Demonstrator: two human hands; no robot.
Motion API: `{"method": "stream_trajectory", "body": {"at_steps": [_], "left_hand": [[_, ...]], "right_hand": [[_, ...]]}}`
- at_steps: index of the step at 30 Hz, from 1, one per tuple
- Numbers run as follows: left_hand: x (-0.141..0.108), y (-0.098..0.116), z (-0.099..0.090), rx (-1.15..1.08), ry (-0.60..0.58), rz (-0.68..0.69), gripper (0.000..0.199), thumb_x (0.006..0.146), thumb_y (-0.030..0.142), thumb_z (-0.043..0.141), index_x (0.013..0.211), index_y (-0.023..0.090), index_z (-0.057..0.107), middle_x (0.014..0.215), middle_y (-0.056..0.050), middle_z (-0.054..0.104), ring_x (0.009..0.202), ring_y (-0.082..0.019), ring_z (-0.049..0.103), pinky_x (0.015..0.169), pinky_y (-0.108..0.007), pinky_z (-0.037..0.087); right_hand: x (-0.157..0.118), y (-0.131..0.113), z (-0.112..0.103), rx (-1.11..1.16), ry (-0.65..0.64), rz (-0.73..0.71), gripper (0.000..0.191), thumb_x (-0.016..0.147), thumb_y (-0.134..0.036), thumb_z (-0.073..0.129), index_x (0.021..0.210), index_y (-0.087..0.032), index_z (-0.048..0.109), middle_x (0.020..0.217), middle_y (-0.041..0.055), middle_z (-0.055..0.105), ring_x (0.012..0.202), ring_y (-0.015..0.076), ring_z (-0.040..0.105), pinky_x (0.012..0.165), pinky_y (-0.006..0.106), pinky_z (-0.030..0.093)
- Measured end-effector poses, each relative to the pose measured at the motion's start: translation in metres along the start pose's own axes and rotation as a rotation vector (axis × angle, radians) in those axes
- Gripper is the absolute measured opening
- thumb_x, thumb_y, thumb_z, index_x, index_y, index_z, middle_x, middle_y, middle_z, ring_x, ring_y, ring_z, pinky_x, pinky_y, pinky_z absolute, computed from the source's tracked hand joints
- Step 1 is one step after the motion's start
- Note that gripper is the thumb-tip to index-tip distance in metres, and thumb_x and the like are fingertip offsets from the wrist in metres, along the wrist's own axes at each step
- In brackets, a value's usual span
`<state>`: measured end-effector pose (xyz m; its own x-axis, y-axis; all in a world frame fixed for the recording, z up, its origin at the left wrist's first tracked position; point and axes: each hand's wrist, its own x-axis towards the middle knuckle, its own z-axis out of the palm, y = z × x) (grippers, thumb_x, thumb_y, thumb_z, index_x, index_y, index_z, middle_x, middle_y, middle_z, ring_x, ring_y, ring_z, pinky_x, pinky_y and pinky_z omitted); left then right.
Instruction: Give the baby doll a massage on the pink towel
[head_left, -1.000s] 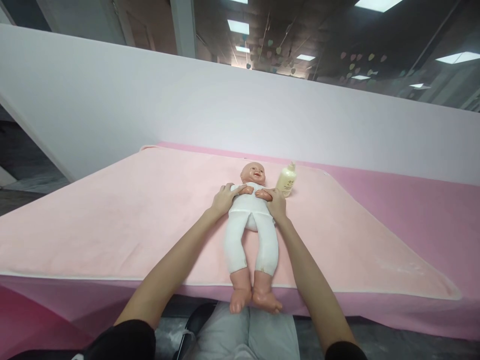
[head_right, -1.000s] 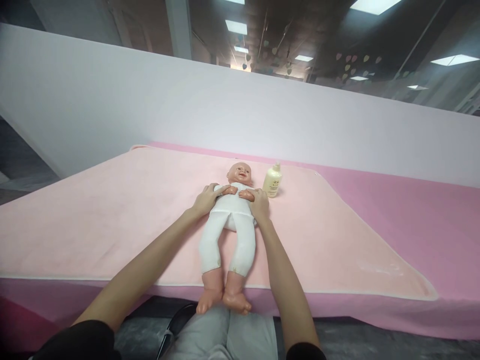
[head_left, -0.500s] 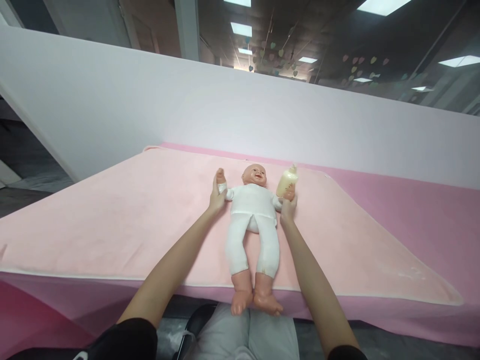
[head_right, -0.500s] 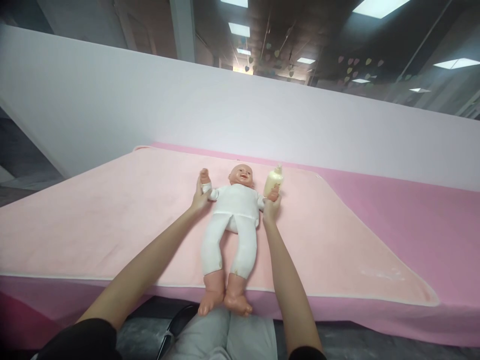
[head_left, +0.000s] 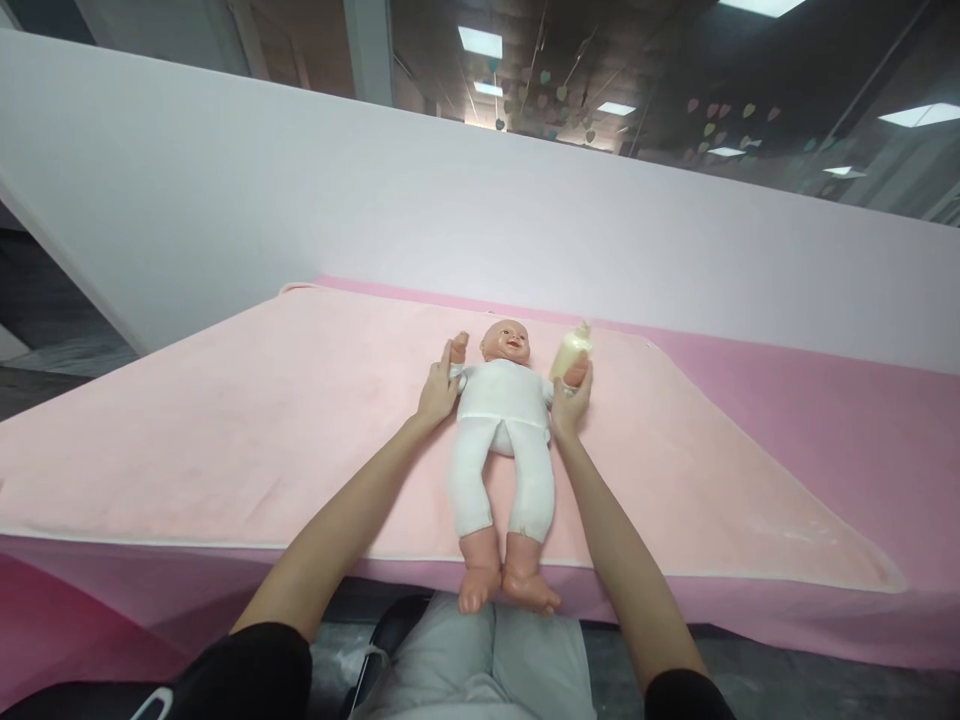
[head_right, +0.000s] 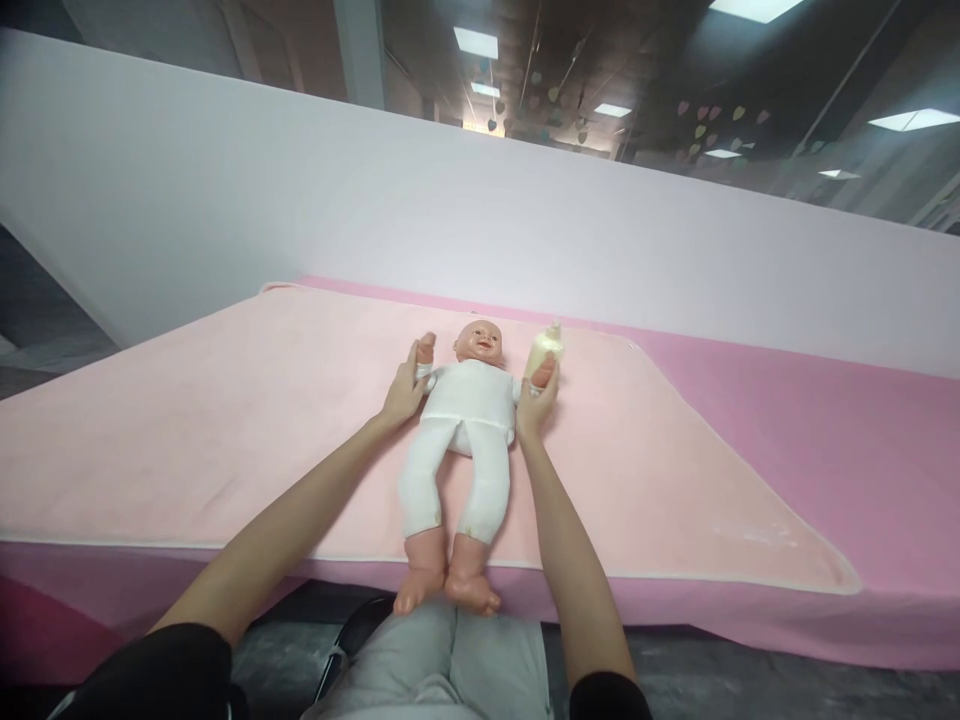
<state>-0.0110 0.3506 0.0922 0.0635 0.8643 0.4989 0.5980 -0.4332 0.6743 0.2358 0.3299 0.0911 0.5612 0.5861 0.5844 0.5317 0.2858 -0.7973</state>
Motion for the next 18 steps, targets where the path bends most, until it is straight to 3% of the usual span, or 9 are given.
{"method": "stream_trajectory", "body": {"at_steps": [4,7,11,18], "left_hand": [[-0.007,0.021,-0.001,0.311,-0.165,0.072,0.058,0.090,0.026,0.041,0.147,0.037,0.031,0.121,-0.012,0.047,0.109,-0.029,0.049,0.086,-0.042,0.047],[-0.009,0.030,-0.002,0.436,-0.231,0.135,0.055,0.092,0.025,0.040,0.142,0.045,0.034,0.122,-0.010,0.044,0.110,-0.030,0.046,0.083,-0.041,0.048],[-0.008,0.032,-0.003,0.485,-0.254,0.155,0.053,0.093,0.026,0.037,0.142,0.046,0.034,0.122,-0.010,0.044,0.108,-0.030,0.045,0.084,-0.042,0.048],[-0.008,0.032,-0.005,0.499,-0.255,0.160,0.053,0.094,0.027,0.037,0.143,0.044,0.033,0.123,-0.011,0.045,0.108,-0.031,0.045,0.080,-0.041,0.049]], "right_hand": [[-0.007,-0.011,0.001,-0.123,-0.300,-0.152,0.063,0.078,-0.017,0.044,0.141,-0.020,0.041,0.123,0.0091,0.055,0.114,0.0206,0.052,0.098,0.034,0.043],[-0.007,-0.015,0.000,-0.217,-0.447,-0.235,0.063,0.074,-0.008,0.041,0.133,-0.022,0.054,0.106,0.0081,0.057,0.101,0.0207,0.054,0.093,0.034,0.044],[-0.005,-0.019,-0.002,-0.269,-0.512,-0.293,0.053,0.076,-0.007,0.043,0.123,-0.022,0.063,0.103,0.0087,0.056,0.098,0.0218,0.051,0.093,0.035,0.042],[-0.004,-0.020,-0.003,-0.290,-0.522,-0.309,0.048,0.078,-0.007,0.047,0.120,-0.022,0.066,0.103,0.0087,0.058,0.099,0.0224,0.050,0.091,0.034,0.039]]}}
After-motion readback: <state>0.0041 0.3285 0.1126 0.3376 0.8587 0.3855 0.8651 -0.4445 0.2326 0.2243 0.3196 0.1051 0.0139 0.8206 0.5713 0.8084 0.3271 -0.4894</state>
